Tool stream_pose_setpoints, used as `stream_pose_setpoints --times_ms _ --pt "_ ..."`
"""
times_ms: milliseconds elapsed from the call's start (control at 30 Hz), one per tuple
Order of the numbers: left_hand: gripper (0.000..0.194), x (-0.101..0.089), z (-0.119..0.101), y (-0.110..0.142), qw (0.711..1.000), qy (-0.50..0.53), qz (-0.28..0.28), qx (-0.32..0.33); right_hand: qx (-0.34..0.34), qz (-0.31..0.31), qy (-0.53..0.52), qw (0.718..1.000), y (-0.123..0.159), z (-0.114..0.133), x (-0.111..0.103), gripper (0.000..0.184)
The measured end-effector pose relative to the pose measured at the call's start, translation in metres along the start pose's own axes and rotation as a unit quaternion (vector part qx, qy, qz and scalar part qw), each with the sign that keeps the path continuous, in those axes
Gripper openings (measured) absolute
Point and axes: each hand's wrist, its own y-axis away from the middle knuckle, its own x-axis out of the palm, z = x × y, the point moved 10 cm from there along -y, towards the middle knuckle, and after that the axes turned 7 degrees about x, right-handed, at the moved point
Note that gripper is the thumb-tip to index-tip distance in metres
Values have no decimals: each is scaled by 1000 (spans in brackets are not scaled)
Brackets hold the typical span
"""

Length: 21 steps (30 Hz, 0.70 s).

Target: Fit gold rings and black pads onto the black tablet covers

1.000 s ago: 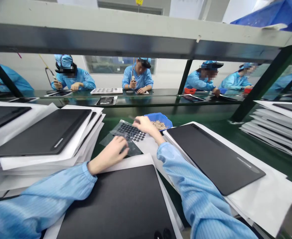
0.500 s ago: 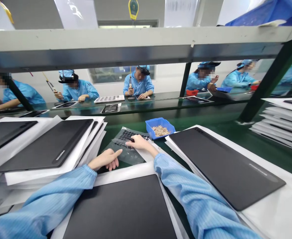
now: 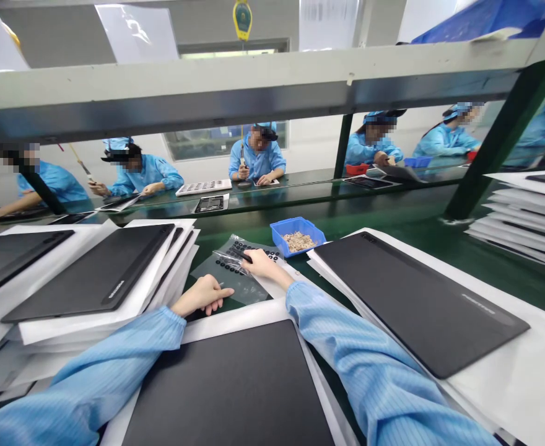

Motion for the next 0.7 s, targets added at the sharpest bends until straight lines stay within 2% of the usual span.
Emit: stream_pose_setpoints --times_ms 233,467,600,700 --pt "32 -3 -2 2 989 144 -23 0 69 17 -125 990 -3 -29 6 25" --pt "36 -5 -19 -10 934 349 -63 51 72 3 -197 978 -7 -38 2 25" --pt "30 -4 -27 -33 928 365 -51 47 60 -21 -193 979 -7 -35 -1 24" --pt "27 -4 -27 -48 935 348 -53 38 57 -69 -153 984 -4 -33 -5 22"
